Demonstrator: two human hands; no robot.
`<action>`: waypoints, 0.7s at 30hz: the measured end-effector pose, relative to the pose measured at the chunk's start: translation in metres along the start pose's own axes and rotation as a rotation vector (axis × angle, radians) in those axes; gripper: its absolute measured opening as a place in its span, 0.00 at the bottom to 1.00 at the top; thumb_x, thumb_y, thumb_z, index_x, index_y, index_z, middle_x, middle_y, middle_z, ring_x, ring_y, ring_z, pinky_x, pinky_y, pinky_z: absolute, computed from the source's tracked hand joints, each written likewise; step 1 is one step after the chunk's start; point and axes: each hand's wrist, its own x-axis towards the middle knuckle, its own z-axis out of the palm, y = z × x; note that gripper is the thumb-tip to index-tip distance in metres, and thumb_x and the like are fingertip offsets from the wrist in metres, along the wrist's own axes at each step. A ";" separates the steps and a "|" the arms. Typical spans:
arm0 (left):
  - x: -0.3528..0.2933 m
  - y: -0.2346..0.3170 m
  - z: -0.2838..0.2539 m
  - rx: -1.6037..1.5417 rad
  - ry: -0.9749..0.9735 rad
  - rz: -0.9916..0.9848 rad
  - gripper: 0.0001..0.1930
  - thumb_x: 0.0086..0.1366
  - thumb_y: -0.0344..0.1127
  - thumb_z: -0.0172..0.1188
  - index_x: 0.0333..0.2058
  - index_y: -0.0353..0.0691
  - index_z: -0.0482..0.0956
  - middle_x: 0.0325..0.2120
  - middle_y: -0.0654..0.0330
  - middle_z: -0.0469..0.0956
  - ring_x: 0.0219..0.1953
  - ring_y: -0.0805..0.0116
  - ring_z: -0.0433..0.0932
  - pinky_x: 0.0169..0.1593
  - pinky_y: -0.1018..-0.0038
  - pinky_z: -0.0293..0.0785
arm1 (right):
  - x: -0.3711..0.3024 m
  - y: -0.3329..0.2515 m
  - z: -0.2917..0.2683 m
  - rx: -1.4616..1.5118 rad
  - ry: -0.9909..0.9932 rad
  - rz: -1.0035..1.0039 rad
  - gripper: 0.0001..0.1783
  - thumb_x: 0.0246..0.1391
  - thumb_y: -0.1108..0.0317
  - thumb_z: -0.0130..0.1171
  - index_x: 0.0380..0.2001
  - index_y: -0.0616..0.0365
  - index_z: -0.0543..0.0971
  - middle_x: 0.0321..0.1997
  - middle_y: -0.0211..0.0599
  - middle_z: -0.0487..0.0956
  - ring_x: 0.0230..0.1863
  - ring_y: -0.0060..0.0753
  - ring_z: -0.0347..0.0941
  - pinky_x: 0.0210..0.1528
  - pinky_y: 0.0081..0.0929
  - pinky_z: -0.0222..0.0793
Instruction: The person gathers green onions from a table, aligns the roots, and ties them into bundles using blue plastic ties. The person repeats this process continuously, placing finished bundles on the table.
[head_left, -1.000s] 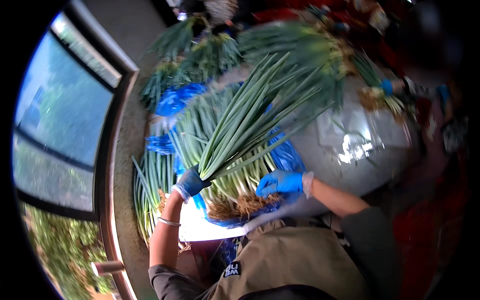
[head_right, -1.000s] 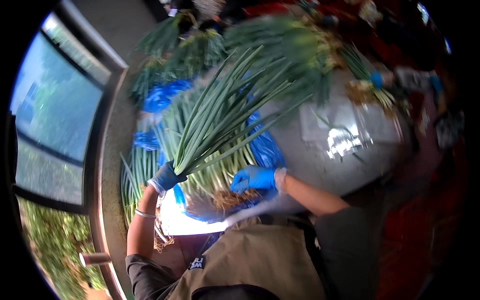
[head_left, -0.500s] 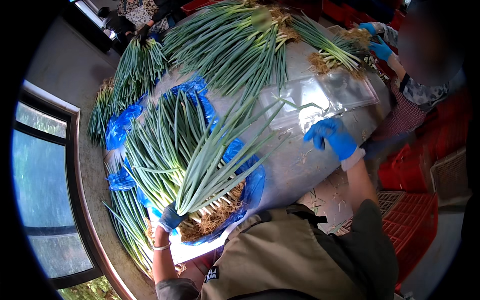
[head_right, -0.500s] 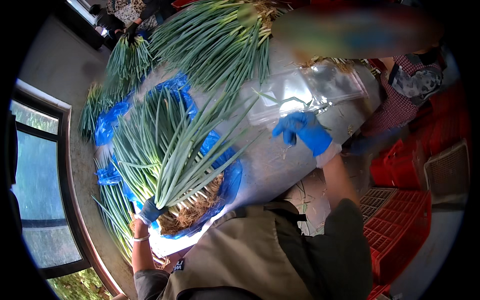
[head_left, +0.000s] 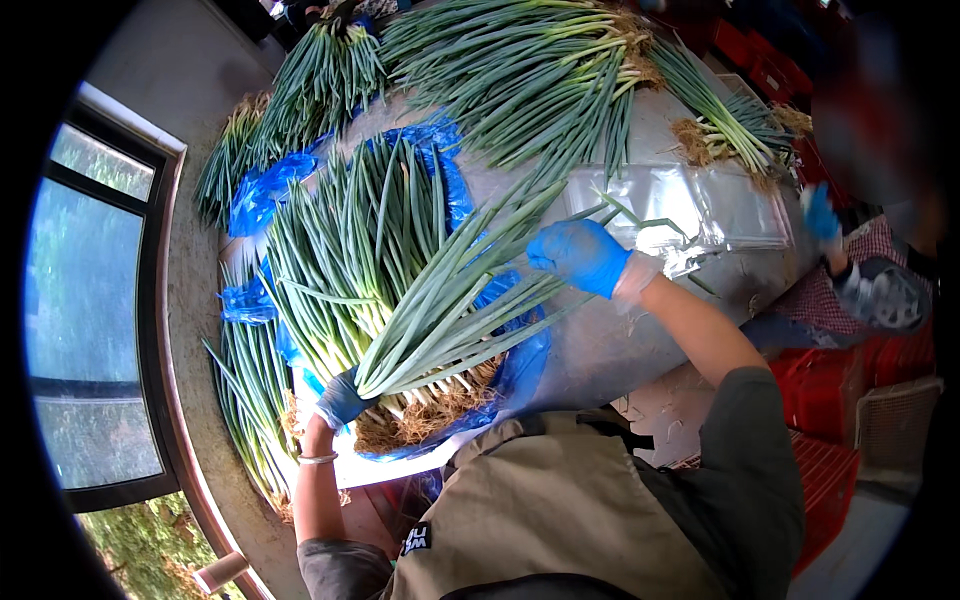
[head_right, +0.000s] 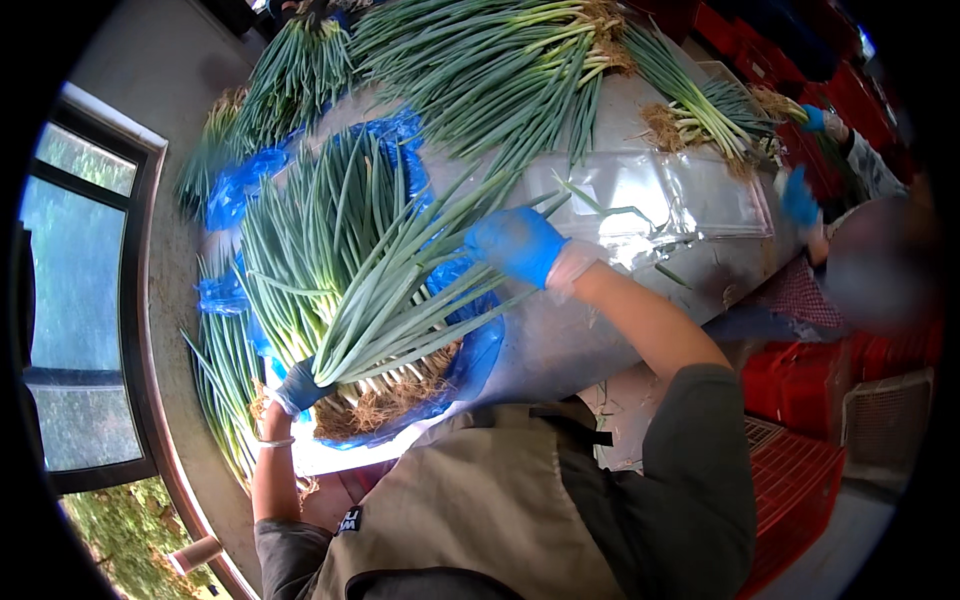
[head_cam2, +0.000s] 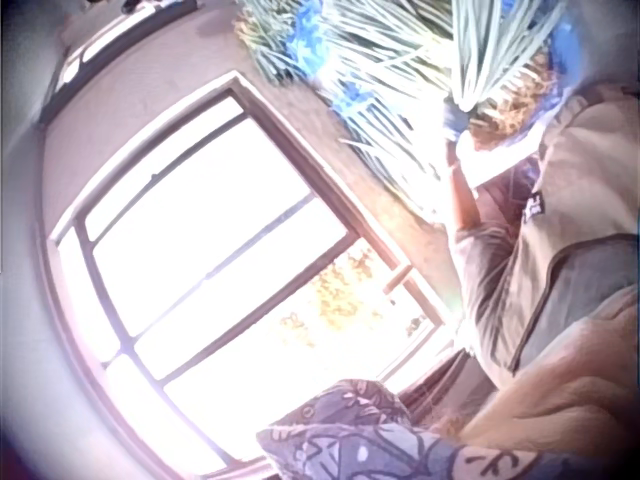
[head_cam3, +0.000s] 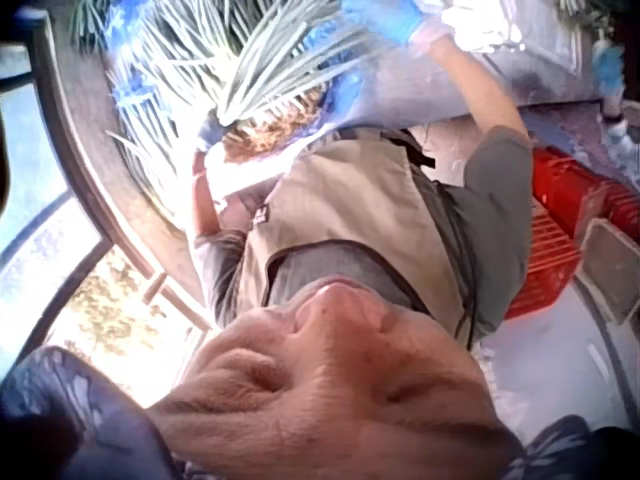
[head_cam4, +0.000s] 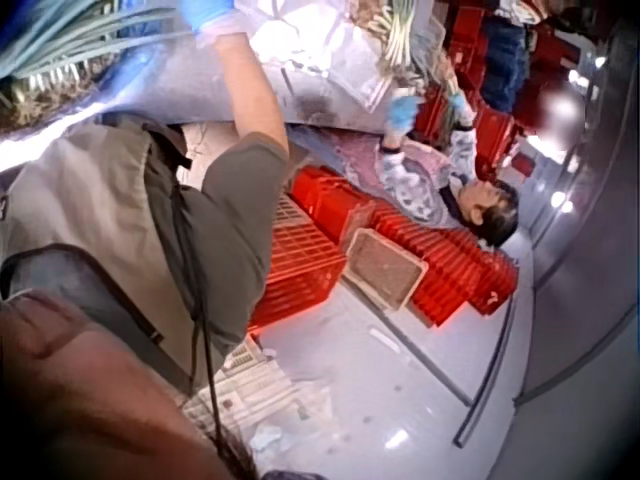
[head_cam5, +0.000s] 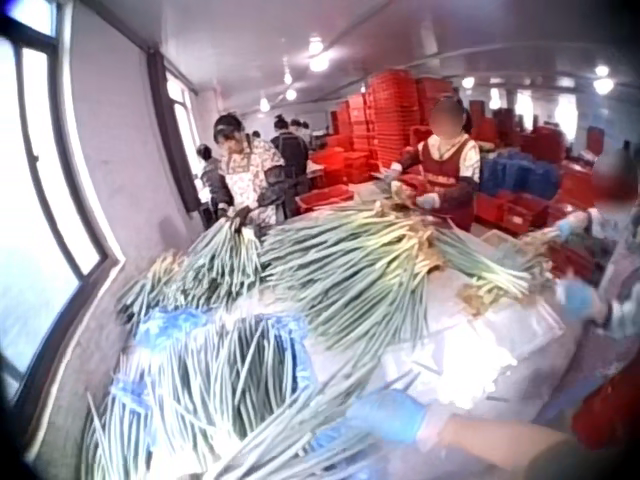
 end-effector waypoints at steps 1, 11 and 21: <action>0.000 -0.001 0.000 -0.007 -0.003 -0.006 0.27 0.45 0.23 0.66 0.48 0.39 0.73 0.39 0.62 0.79 0.40 0.77 0.74 0.46 0.77 0.71 | 0.003 0.003 0.013 0.006 0.118 -0.081 0.06 0.49 0.67 0.54 0.25 0.56 0.77 0.23 0.40 0.76 0.29 0.44 0.74 0.30 0.36 0.68; 0.003 -0.010 0.001 0.002 -0.035 -0.039 0.26 0.45 0.24 0.66 0.47 0.38 0.73 0.39 0.59 0.79 0.40 0.74 0.74 0.47 0.75 0.71 | -0.010 0.029 -0.036 0.986 -0.146 0.610 0.12 0.54 0.67 0.48 0.39 0.59 0.77 0.32 0.34 0.78 0.31 0.24 0.74 0.28 0.18 0.68; 0.001 -0.010 -0.001 0.055 -0.009 0.000 0.28 0.45 0.26 0.67 0.48 0.38 0.72 0.40 0.59 0.79 0.41 0.72 0.76 0.47 0.74 0.72 | -0.027 -0.005 0.015 0.155 -0.401 0.095 0.11 0.53 0.62 0.54 0.33 0.59 0.74 0.30 0.46 0.75 0.31 0.47 0.71 0.36 0.36 0.67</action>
